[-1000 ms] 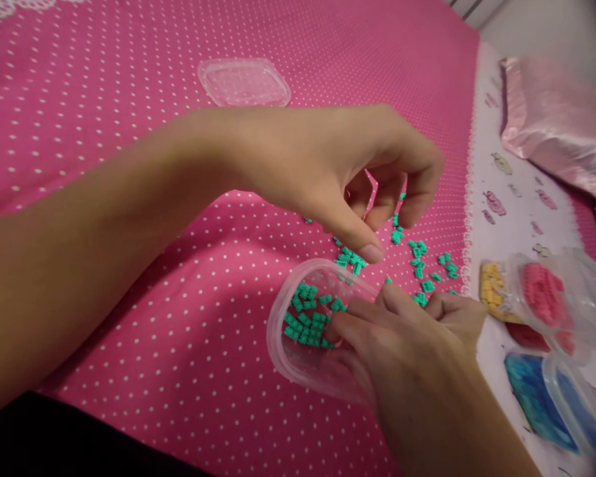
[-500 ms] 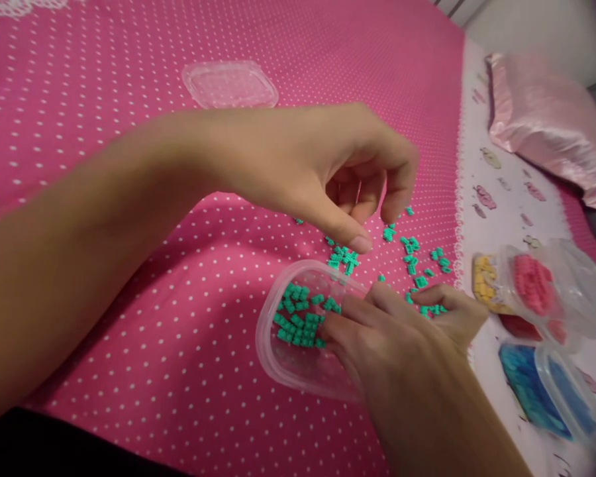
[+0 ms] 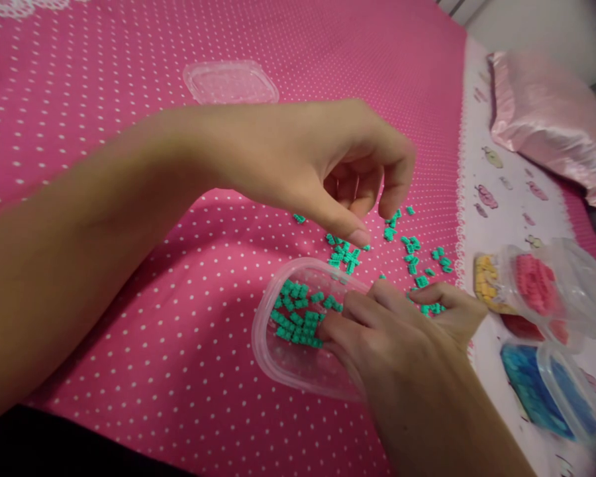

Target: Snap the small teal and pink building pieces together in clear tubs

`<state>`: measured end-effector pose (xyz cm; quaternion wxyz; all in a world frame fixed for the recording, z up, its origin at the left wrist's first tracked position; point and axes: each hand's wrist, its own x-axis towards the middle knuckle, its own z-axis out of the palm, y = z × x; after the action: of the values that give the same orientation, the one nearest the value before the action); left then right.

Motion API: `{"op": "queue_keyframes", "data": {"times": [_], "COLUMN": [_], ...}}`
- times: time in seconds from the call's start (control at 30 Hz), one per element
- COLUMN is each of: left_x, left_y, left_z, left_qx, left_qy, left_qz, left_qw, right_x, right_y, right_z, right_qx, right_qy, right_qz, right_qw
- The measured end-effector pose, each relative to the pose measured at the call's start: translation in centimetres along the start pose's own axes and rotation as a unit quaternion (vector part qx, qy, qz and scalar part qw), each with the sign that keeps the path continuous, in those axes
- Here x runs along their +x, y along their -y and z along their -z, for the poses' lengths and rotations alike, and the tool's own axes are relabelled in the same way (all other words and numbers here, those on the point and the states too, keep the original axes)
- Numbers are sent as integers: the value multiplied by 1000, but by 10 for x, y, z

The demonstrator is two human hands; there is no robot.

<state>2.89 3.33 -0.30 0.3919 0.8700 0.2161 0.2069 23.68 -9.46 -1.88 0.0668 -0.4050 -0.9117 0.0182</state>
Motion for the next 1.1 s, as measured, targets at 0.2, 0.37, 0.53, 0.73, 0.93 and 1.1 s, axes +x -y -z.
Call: {"op": "queue_keyframes", "data": {"times": [0.2,0.37,0.53,0.73,0.93,1.1], "left_x": [-3,-12,-15,-6,-4,-1], "left_y": [10,32,33,33,9,-7], "left_z": [8,21,21,6,9,0], "left_qx": [86,306,279,211,138,-10], "left_qy": [-21,-55,6,104,40,49], "left_qz": [22,106,101,66,21,-1], "left_qw": [996,944,955,970,989,999], "right_x": [-8,-13,-4,5,10,10], "right_y": [-6,-40,-52,-56,-34,-14], "right_z": [14,31,29,20,29,27], "right_qx": [-15,-8,27,55,44,71], "right_qy": [21,-39,-128,-97,-146,-176], "right_qz": [-9,49,-81,-80,-72,-48], "right_qw": [1000,998,988,991,986,981]}}
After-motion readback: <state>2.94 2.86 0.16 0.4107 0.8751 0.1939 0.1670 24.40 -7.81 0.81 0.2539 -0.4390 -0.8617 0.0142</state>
